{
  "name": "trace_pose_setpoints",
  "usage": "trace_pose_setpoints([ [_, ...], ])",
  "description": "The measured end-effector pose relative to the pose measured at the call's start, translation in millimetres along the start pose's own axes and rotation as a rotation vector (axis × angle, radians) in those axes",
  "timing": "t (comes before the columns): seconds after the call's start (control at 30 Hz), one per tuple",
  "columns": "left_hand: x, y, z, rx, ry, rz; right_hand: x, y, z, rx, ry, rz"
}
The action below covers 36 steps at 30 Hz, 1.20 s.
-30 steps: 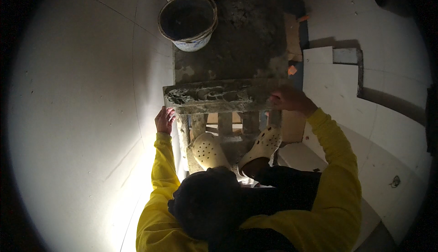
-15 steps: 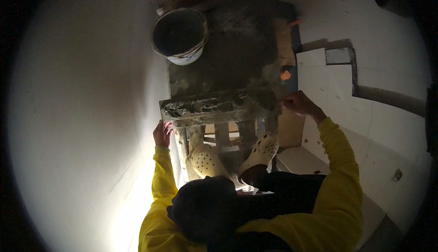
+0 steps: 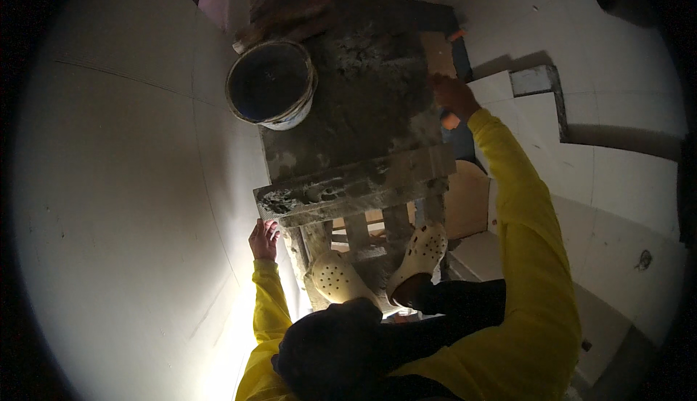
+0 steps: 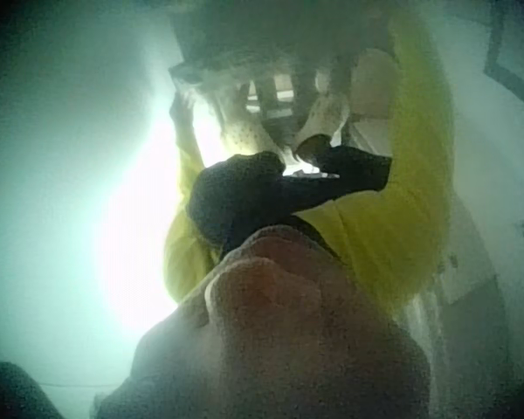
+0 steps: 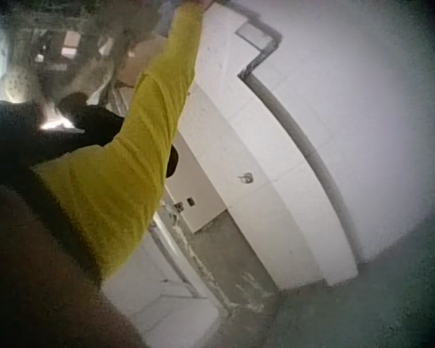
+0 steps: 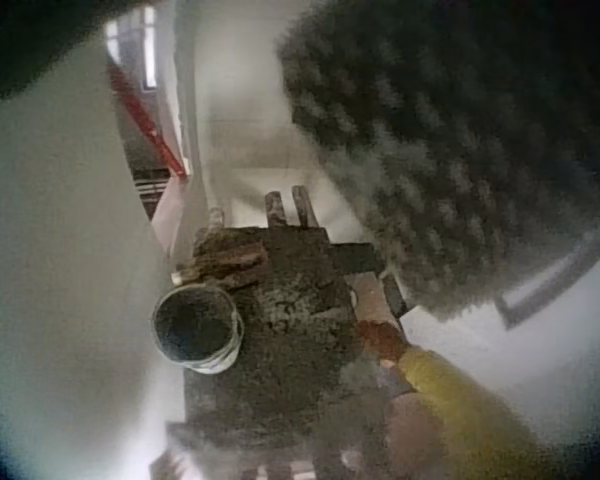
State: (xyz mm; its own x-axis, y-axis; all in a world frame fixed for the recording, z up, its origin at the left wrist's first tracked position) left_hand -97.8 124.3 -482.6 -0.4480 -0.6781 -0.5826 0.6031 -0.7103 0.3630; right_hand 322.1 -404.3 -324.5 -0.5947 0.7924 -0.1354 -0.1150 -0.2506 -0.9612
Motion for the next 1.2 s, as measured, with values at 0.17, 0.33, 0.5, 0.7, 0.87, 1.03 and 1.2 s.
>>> trace_pose_setpoints([
  [0.17,-9.8,-6.5,17.5,-0.080,0.029,0.034,70.1,15.8,10.4,0.123,0.016,-0.416],
  [0.33,-3.9,0.2,12.2,-0.036,0.040,0.077,65.9,27.9,11.1,0.102,0.218,-0.996],
  [0.5,-9.6,-8.4,9.9,-0.047,0.020,0.054,111.7,15.5,49.5,0.316,0.444,-1.944],
  [0.7,-4.3,-4.0,8.6,-0.058,-0.011,0.024,71.0,-33.7,101.9,0.230,0.134,-1.171],
  [0.87,-6.2,-9.6,10.9,-0.035,-0.013,0.025,111.2,-86.3,173.3,-0.048,0.068,-0.751],
  [1.03,-8.1,-2.3,11.2,-0.045,-0.027,0.051,154.9,-0.1,210.7,0.059,-0.051,-0.584],
  [1.2,-17.4,1.8,13.7,-0.056,-0.024,-0.025,159.9,-9.6,212.3,0.050,-0.084,-0.579],
])
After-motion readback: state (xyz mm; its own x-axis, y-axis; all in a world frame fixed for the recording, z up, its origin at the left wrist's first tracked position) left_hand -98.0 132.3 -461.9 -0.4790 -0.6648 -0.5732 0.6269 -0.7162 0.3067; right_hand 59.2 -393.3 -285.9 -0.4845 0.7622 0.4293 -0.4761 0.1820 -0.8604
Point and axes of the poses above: each hand's wrist, its own z-axis away from the middle knuckle, its own y-axis out of the palm, x = y × z, the point moved 8 cm from there along -z, towards the middle knuckle, and after that the axes turned 10 degrees about x, right-handed, at the moved point
